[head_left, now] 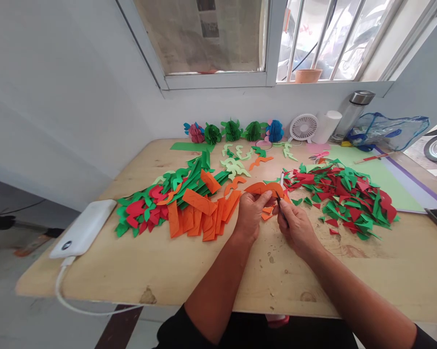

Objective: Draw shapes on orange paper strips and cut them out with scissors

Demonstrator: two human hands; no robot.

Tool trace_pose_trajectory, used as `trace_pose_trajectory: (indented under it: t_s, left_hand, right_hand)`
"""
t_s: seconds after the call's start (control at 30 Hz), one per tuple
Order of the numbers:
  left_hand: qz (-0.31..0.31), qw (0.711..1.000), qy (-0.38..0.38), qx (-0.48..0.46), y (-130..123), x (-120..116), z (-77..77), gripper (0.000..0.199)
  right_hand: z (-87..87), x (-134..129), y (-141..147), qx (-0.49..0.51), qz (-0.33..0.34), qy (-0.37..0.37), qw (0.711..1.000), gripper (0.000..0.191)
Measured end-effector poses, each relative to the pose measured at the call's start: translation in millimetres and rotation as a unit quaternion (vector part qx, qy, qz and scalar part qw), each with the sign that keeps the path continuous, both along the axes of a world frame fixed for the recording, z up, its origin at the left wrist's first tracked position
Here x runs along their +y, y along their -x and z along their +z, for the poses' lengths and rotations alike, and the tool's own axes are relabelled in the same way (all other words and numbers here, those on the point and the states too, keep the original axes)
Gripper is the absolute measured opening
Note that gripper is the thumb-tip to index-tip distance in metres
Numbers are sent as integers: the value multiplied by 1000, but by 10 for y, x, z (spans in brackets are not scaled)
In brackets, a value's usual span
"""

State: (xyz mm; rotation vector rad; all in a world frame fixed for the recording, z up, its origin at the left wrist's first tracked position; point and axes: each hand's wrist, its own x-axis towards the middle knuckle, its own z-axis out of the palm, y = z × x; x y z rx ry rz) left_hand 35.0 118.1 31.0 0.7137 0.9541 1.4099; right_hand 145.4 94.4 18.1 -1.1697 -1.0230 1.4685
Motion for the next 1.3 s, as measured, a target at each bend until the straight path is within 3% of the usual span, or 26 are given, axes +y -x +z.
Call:
trace_pose_trajectory:
  t_s: [1.3]
  left_hand:
    - [-31, 997, 26, 67, 55, -37, 95, 21]
  right_hand:
    - [-16, 3, -5, -16, -2, -2, 1000, 53]
